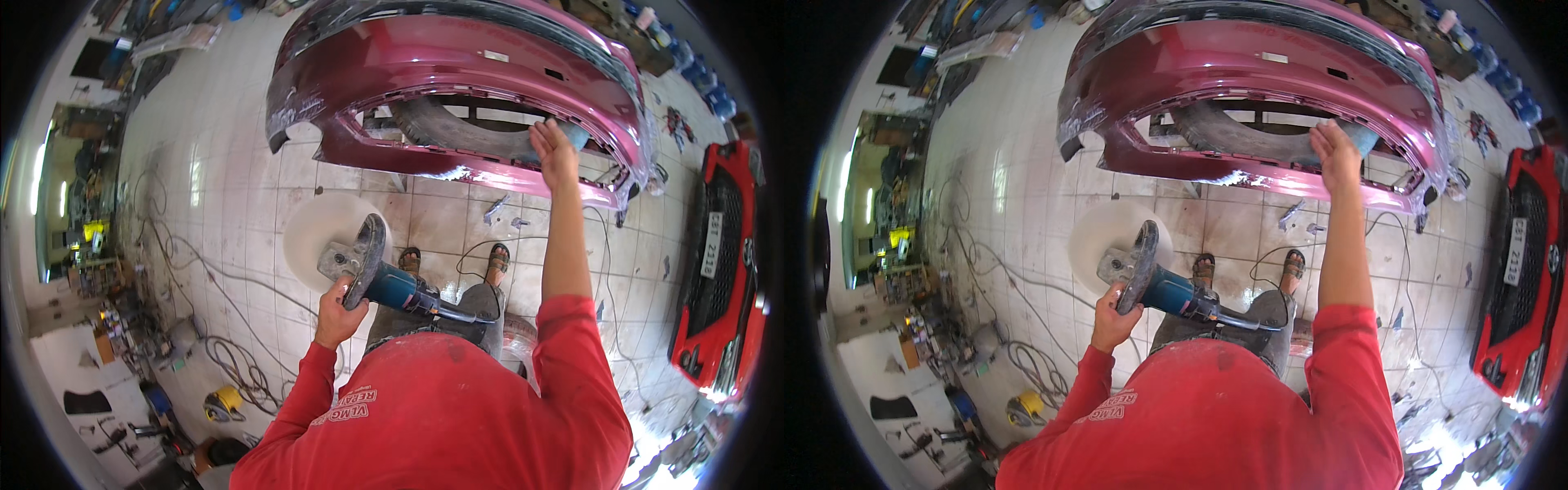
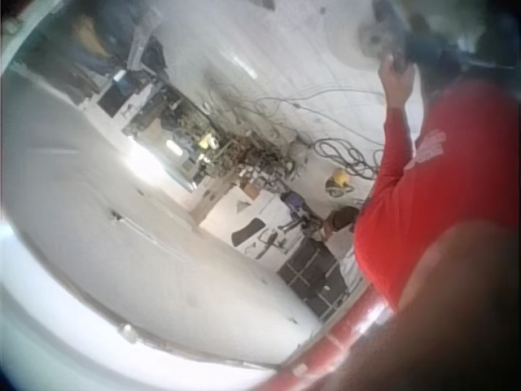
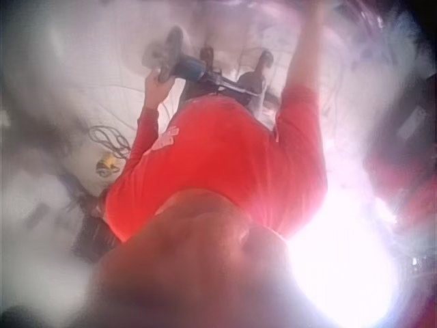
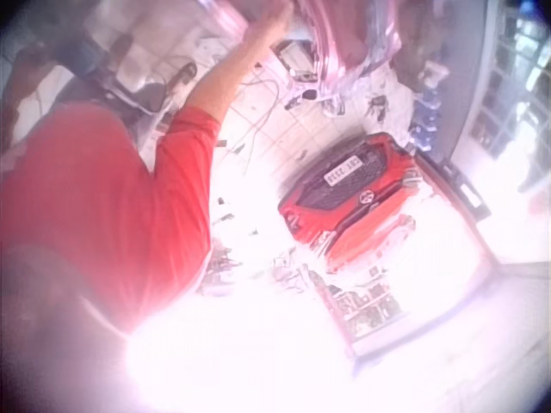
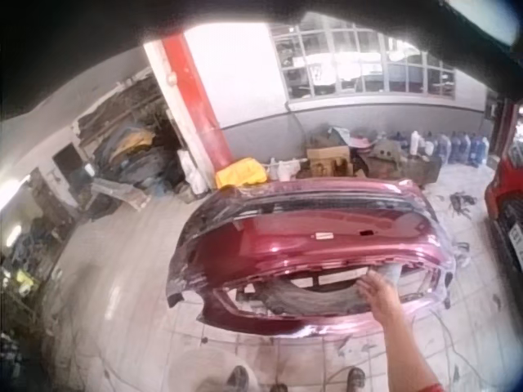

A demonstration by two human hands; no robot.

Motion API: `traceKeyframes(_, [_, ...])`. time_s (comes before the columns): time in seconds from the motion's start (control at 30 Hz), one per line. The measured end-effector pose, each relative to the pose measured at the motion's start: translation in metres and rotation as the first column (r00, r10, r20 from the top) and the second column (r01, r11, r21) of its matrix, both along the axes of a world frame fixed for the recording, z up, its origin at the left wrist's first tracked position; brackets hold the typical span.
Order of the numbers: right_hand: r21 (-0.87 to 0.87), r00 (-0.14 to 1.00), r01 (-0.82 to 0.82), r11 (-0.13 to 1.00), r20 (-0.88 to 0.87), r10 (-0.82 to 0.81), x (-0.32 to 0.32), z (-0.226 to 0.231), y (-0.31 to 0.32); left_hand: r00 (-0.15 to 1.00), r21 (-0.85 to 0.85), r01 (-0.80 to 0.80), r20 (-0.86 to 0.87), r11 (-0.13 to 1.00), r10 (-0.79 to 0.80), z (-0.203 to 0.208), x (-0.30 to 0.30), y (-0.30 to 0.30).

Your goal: The person uses a rotary polisher with a white pad to buff the surface of a detached maroon car bumper. They move the tool across the bumper's curved surfaces, occasionally pausing to inspect the finish. The bumper remains on a stand throughout the process.

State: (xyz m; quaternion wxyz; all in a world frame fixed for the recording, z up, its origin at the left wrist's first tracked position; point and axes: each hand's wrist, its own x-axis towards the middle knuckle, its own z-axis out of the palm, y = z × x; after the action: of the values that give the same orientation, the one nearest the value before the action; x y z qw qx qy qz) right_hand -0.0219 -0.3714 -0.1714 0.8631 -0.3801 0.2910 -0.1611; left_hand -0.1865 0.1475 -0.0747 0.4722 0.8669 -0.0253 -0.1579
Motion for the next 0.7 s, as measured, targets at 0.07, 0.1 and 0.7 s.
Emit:
traceKeyframes(0.07, [-0.408,0.979,-0.182,0.895,-0.158,0.128,-0.055,0.037,0.063,1.000,0.011,0.012,0.024,1.000,-0.012,-0.004,0.007,0.009])
traceKeyframes(0.1, [-0.555,0.936,-0.352,0.754,-0.198,0.291,-0.086,0.023,0.074,0.997,0.050,0.052,0.051,0.997,-0.055,-0.005,0.017,0.014])
traceKeyframes(0.7, [-0.586,0.720,-0.691,0.424,-0.614,0.323,-0.245,-0.121,0.306,0.804,0.265,0.440,0.310,0.858,-0.507,-0.017,0.095,-0.039])
